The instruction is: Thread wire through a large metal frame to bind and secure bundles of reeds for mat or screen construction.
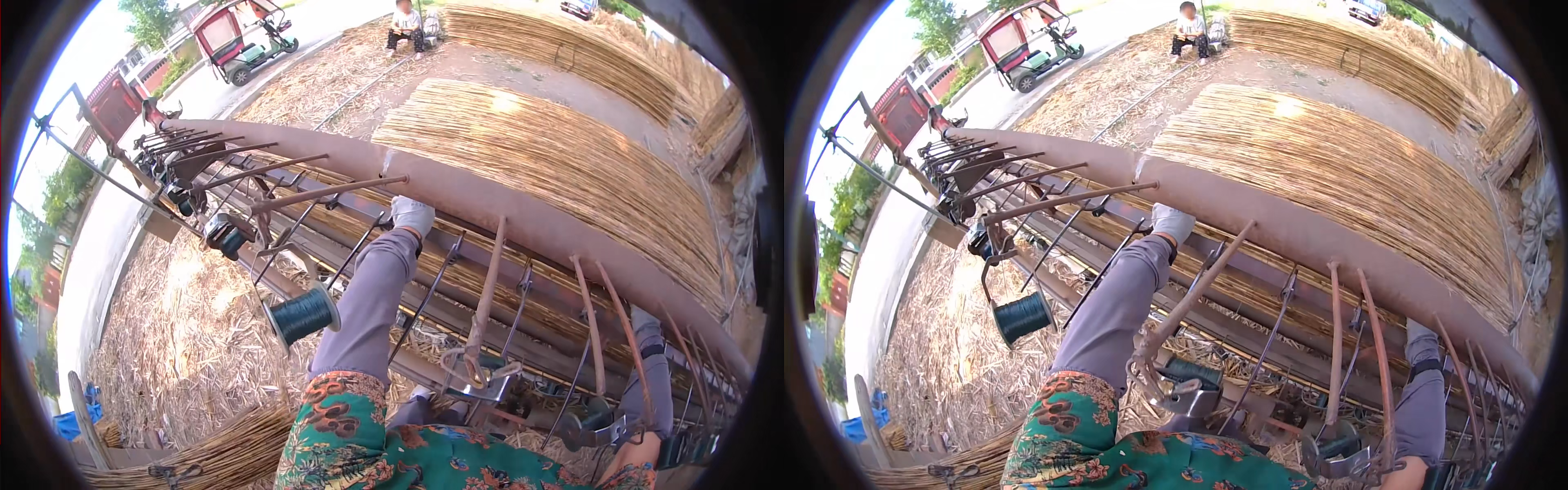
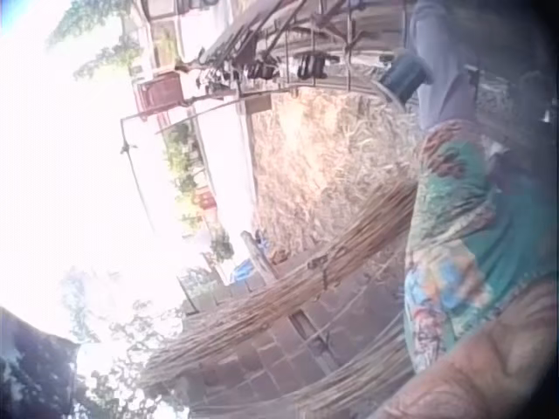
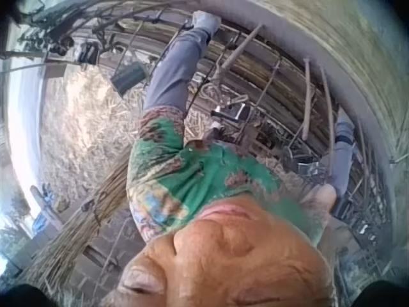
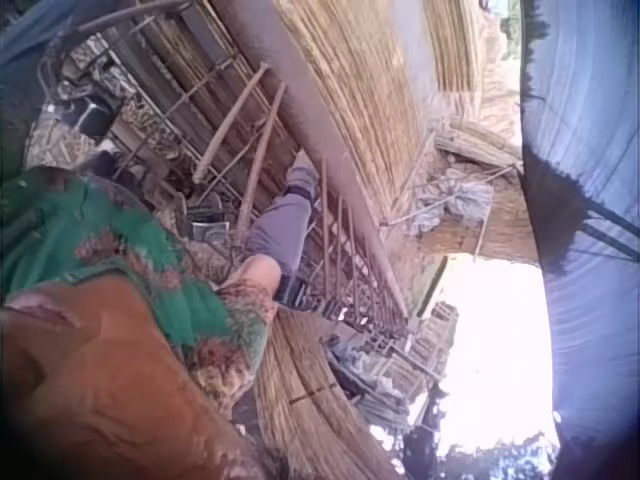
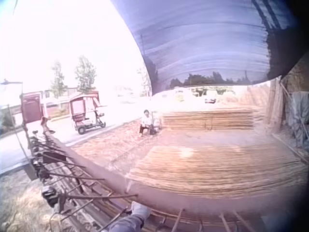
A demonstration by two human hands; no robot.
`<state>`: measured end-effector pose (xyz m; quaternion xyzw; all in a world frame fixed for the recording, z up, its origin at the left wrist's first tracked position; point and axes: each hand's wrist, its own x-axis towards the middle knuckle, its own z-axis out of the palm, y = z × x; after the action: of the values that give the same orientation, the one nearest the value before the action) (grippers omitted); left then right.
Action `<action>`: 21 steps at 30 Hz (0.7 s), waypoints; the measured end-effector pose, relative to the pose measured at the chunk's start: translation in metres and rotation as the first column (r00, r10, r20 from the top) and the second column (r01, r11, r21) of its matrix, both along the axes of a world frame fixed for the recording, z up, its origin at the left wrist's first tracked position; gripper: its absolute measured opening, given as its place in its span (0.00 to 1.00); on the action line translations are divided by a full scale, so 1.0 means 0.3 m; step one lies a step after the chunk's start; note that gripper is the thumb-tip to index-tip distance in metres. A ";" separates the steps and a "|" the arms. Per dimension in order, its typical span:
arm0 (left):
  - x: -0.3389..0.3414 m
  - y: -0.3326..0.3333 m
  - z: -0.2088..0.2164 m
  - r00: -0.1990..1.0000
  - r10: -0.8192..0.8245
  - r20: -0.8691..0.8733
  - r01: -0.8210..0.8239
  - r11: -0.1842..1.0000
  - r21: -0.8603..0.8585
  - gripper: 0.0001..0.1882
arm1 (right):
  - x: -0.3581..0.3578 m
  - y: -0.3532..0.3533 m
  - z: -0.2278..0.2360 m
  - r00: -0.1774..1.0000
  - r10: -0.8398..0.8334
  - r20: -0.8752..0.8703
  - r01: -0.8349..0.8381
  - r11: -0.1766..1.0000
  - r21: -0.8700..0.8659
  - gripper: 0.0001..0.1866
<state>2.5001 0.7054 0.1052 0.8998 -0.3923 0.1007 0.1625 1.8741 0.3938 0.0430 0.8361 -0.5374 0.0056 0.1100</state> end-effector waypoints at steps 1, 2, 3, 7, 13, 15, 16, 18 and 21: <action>0.016 -0.025 -0.017 0.999 -0.006 -0.051 0.001 0.995 -0.099 0.21 | 0.019 -0.016 -0.006 1.000 -0.007 -0.012 0.007 1.000 0.020 0.22; 0.027 -0.046 -0.031 1.000 0.003 0.017 -0.001 0.993 -0.116 0.21 | 0.037 -0.028 -0.002 1.000 -0.011 -0.017 0.012 0.999 0.038 0.22; 0.041 -0.065 -0.036 1.000 0.005 0.018 -0.003 0.997 -0.073 0.21 | 0.061 -0.037 0.003 1.000 -0.006 -0.027 0.007 0.999 0.051 0.22; 0.061 -0.111 -0.029 0.999 0.031 -0.038 -0.025 0.989 0.149 0.21 | 0.150 -0.052 0.041 0.999 -0.010 -0.046 0.014 0.996 0.087 0.22; 0.083 -0.120 -0.019 0.994 0.052 -0.092 -0.028 0.968 0.250 0.21 | 0.227 -0.059 0.066 0.998 0.000 -0.061 0.008 0.993 0.118 0.22; 0.093 -0.125 -0.031 0.993 0.055 -0.107 -0.024 0.963 0.270 0.21 | 0.239 -0.061 0.069 0.997 0.003 -0.071 0.007 0.991 0.131 0.22; 0.097 -0.129 -0.038 0.992 0.051 -0.111 -0.018 0.960 0.280 0.21 | 0.242 -0.062 0.072 0.998 0.001 -0.070 0.009 0.990 0.140 0.22; 0.105 -0.134 -0.050 0.992 0.047 -0.118 -0.009 0.953 0.302 0.22 | 0.246 -0.058 0.075 0.998 0.005 -0.070 0.007 0.987 0.158 0.22; 0.113 -0.143 -0.060 0.992 0.033 -0.121 0.011 0.938 0.347 0.22 | 0.245 -0.045 0.076 0.998 -0.009 -0.060 0.020 0.981 0.191 0.22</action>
<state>2.5339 0.6624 0.0872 0.9210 -0.3879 -0.0259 0.0250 1.9477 0.3802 0.0660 0.8387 -0.5380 -0.0716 0.0449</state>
